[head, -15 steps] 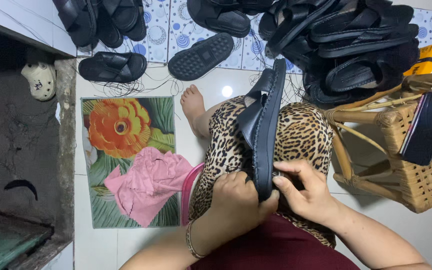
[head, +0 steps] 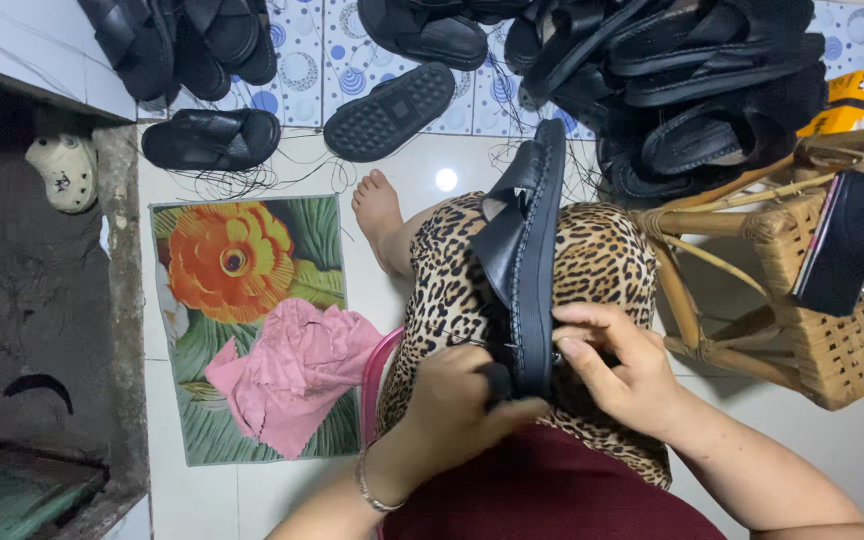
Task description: The person sits on the floor and sews a black shoe using a needle and thread. They hold the shoe on their lap, pull the thread through the sole, and repeatedly stitch along the edge of the shoe.
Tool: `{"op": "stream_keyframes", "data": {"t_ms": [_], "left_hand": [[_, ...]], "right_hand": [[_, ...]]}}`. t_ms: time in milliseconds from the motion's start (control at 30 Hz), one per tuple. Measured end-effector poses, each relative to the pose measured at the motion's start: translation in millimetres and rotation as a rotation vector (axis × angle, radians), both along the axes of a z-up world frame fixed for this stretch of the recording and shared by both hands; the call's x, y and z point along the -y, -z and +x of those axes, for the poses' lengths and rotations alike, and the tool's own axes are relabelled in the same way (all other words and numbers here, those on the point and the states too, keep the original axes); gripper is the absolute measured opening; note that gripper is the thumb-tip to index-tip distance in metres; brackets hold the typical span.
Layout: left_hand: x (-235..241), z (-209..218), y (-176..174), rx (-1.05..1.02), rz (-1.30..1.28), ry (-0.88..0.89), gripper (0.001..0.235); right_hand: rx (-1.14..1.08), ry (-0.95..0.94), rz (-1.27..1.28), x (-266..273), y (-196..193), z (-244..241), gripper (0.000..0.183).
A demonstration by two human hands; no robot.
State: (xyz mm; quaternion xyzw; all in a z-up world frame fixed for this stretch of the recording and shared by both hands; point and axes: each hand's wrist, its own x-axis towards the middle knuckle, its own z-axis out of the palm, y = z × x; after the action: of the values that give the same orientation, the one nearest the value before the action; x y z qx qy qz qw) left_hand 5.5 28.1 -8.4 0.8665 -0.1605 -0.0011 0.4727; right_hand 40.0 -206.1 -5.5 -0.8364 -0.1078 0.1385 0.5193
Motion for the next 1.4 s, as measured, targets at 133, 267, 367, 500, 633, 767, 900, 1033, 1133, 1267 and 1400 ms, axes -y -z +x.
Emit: {"op": "stream_keyframes", "data": {"t_ms": [133,267,367,500,633,767,900,1033,1133,1267,1400], "left_hand": [[-21,6,-18,-0.240,-0.204,-0.271,0.018],[-24,18,-30,-0.087,-0.177,-0.092,0.014],[-25,18,-45,-0.096,-0.244,-0.029,0.015],[-29,6,-61,-0.181,-0.386,0.007,0.016],[-20,-11,-59,-0.231,-0.301,0.057,0.020],[-15,-20,-38,0.129,-0.024,0.196,0.023],[-27,-28,1,-0.104,0.438,0.072,0.022],[-34,-14,-27,-0.008,0.282,-0.012,0.026],[-26,-9,-38,-0.159,-0.167,-0.243,0.042],[-9,-21,7,-0.613,-0.841,-0.322,0.040],[-25,-34,21,-1.085,-1.083,-0.390,0.013]], "right_hand": [[0.062,-0.029,0.060,1,4,-7,0.036],[0.111,-0.058,0.054,-3,1,-7,0.040],[0.180,-0.077,0.023,-5,-1,-8,0.042],[0.269,-0.128,0.003,-3,8,-11,0.041],[0.325,-0.125,-0.005,-3,9,-9,0.041],[0.366,-0.142,-0.040,-3,9,-9,0.041],[0.360,-0.161,-0.034,-1,13,-10,0.042],[0.379,-0.156,-0.037,-3,11,-9,0.041],[0.375,-0.169,-0.032,-5,10,-9,0.041],[0.330,-0.188,-0.068,-1,14,-10,0.043],[0.310,-0.225,-0.041,-4,5,-6,0.046]]}}
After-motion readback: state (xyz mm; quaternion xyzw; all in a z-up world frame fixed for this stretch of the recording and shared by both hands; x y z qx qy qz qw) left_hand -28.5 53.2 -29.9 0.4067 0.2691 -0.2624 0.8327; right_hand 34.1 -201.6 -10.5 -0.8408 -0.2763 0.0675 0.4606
